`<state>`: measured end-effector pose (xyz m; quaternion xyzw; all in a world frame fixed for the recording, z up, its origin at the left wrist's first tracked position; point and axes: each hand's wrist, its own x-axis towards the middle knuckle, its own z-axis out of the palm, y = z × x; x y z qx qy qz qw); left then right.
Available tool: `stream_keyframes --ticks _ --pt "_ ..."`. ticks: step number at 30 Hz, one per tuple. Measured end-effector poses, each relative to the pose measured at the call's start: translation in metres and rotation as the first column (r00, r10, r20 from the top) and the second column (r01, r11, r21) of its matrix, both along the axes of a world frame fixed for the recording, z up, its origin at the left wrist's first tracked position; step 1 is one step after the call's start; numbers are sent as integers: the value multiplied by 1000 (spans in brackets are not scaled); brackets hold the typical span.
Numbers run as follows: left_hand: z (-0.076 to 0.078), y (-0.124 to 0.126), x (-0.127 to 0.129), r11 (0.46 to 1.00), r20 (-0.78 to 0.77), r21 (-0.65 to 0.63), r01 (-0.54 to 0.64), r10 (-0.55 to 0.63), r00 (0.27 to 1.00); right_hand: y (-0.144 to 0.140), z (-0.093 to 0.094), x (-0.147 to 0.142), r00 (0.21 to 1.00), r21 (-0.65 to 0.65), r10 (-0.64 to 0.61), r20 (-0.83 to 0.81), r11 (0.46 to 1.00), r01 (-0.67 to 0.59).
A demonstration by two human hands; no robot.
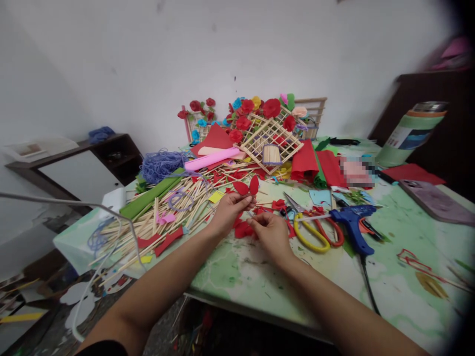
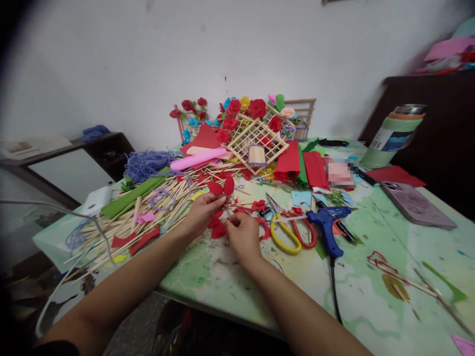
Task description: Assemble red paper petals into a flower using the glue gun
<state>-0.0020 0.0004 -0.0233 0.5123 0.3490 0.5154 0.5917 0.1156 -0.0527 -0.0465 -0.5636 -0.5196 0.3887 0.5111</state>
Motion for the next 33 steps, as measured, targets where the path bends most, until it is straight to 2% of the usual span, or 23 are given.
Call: stream_keyframes --ticks 7,12,15,19,23,26,29,33 --pt "4 -4 2 999 -106 32 -24 27 994 0 3 1 1000 14 1 31 1000 -2" --pt "7 -8 2 995 -162 82 -48 61 985 -1 4 1 999 98 25 35 995 -28" --pt "10 -9 1 993 -150 92 -78 91 985 -3 6 0 998 106 55 -4 993 -54" --pt "16 -6 -4 988 -37 105 -115 119 992 -4 8 1 1000 148 30 -8 989 -28" --pt "21 -4 -4 997 79 -39 -65 67 995 -1 6 2 1000 154 23 19 988 -25" --pt "23 -6 -2 993 111 -118 -16 29 993 1 4 3 997 162 54 48 985 -61" --pt "21 -8 0 994 93 -113 4 6 996 0 5 3 995 173 57 79 983 -70" --pt "10 -8 0 997 -23 -73 33 -34 999 0 7 4 999 153 31 20 988 -34"
